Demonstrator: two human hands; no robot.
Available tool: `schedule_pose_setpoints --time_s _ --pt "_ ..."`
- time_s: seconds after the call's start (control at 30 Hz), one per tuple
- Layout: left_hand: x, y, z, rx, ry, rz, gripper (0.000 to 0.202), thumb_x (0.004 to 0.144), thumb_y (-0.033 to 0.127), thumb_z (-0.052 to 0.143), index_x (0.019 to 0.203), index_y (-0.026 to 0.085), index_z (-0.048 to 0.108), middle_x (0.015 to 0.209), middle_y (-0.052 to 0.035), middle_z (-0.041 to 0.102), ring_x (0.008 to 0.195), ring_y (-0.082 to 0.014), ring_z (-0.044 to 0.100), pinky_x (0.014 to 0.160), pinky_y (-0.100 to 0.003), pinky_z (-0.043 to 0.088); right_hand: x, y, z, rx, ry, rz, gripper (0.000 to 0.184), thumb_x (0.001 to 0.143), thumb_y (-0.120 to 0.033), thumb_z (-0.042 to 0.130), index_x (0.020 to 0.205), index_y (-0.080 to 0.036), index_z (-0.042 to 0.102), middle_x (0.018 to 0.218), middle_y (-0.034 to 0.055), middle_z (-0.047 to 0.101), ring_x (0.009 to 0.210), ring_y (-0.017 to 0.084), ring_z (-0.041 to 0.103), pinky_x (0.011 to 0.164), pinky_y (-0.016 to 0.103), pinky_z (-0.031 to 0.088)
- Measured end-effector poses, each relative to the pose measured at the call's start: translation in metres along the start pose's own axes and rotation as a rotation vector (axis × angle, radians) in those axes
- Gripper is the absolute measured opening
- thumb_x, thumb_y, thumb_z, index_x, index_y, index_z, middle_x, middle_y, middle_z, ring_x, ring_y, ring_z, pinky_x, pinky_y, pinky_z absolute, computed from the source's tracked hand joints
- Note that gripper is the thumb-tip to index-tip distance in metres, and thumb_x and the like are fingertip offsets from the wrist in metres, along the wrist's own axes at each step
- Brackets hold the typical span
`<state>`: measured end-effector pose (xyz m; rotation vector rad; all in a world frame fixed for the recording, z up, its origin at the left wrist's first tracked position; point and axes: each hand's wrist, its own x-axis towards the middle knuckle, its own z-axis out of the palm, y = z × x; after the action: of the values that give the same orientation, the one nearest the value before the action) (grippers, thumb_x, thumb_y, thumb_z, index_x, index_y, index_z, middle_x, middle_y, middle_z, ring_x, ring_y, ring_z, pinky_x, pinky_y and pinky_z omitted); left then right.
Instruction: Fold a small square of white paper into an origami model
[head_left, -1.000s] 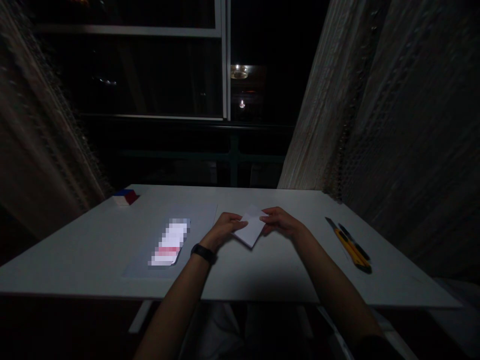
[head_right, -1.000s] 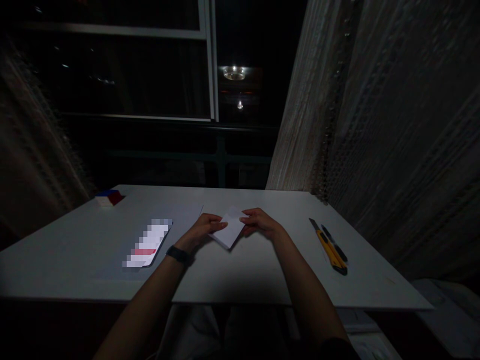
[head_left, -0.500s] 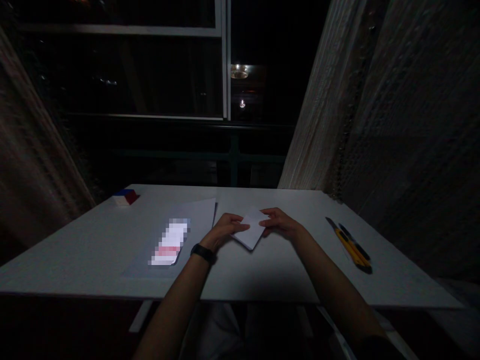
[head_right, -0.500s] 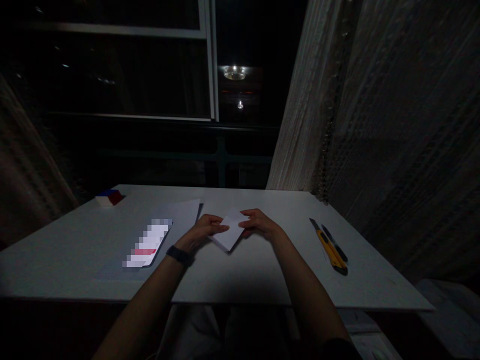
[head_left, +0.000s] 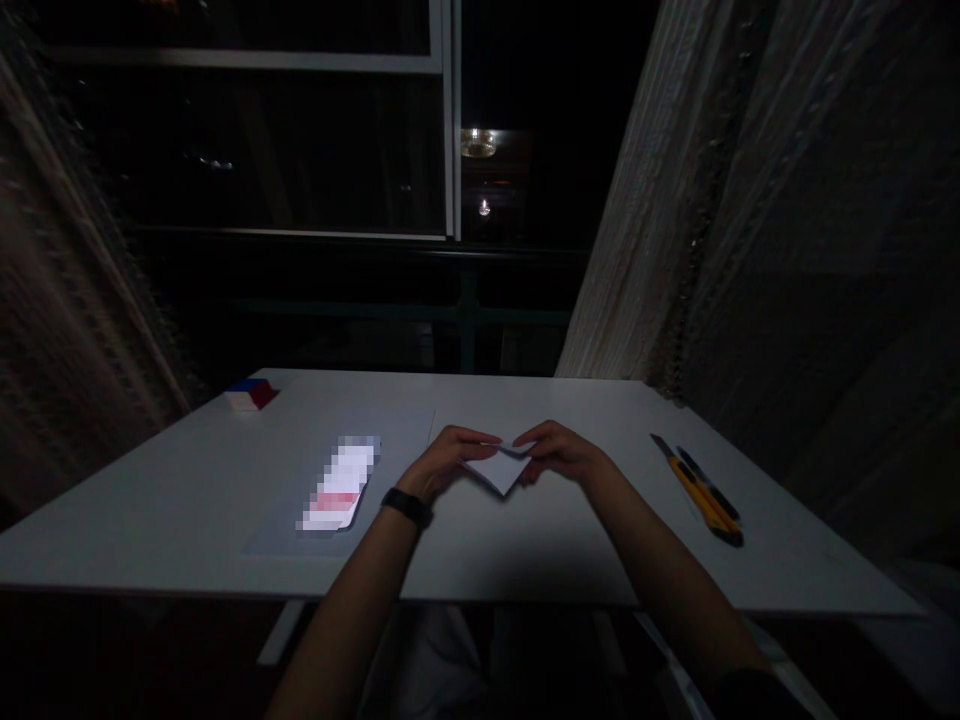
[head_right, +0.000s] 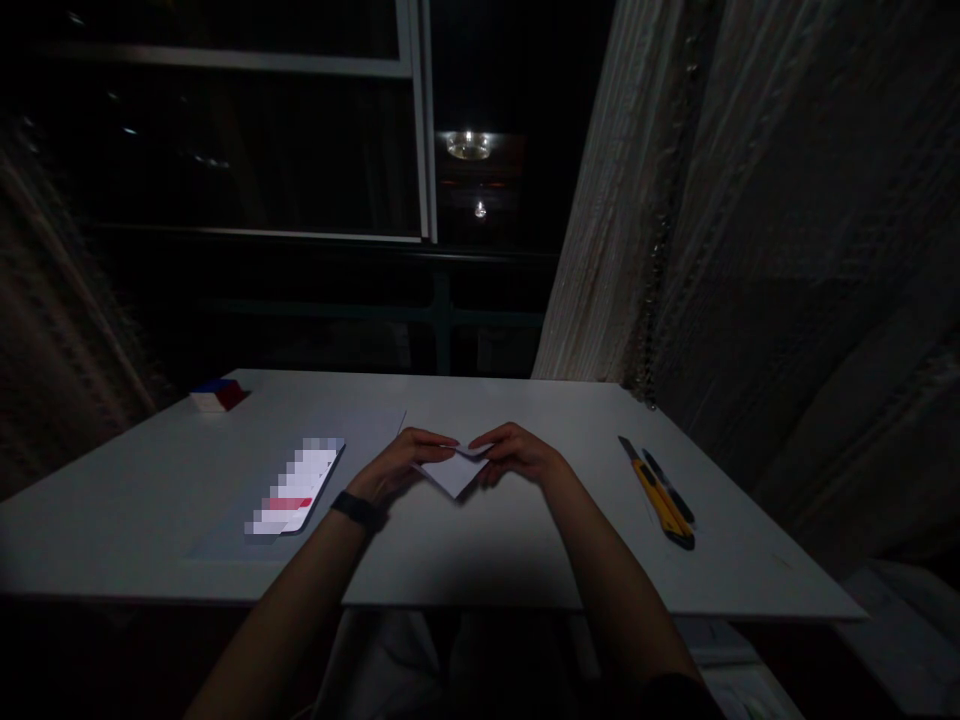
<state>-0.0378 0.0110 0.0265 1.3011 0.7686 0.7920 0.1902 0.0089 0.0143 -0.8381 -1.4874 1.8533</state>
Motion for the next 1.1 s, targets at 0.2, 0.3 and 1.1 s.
schedule_pose_setpoints --time_s 0.2,0.3,1.1 --pt "-0.004 0.001 0.002 -0.125 -0.039 -0.089 0.034 0.057 0.017 0.074 0.089 0.008 0.068 0.077 -0.0117 0.067 0.066 -0.0177 0.06 0.062 -0.031 0.049 -0.002 -0.001 0.001 0.047 0.073 -0.062 0.03 0.058 -0.017 0.069 0.086 -0.009 0.067 0.069 0.0096 0.069 0.057 0.021 0.066 0.056 0.032 0.054" --pt "-0.003 0.003 0.003 -0.264 -0.02 -0.049 0.039 0.062 0.022 0.072 0.098 0.009 0.064 0.086 -0.0121 0.067 0.073 -0.0192 0.062 0.067 -0.033 0.051 0.0 -0.003 0.006 0.069 0.157 -0.096 0.031 0.058 -0.018 0.07 0.088 -0.012 0.068 0.071 0.0081 0.069 0.056 0.02 0.065 0.053 0.031 0.055" --pt "0.013 -0.011 0.005 -0.301 0.311 0.151 0.035 0.069 0.043 0.064 0.075 0.009 0.061 0.073 -0.0089 0.065 0.067 -0.0134 0.062 0.068 -0.027 0.051 0.038 0.016 0.064 -0.484 0.698 -0.559 0.033 0.072 -0.03 0.059 0.104 -0.021 0.064 0.105 0.0053 0.065 0.096 0.022 0.061 0.089 0.039 0.045"
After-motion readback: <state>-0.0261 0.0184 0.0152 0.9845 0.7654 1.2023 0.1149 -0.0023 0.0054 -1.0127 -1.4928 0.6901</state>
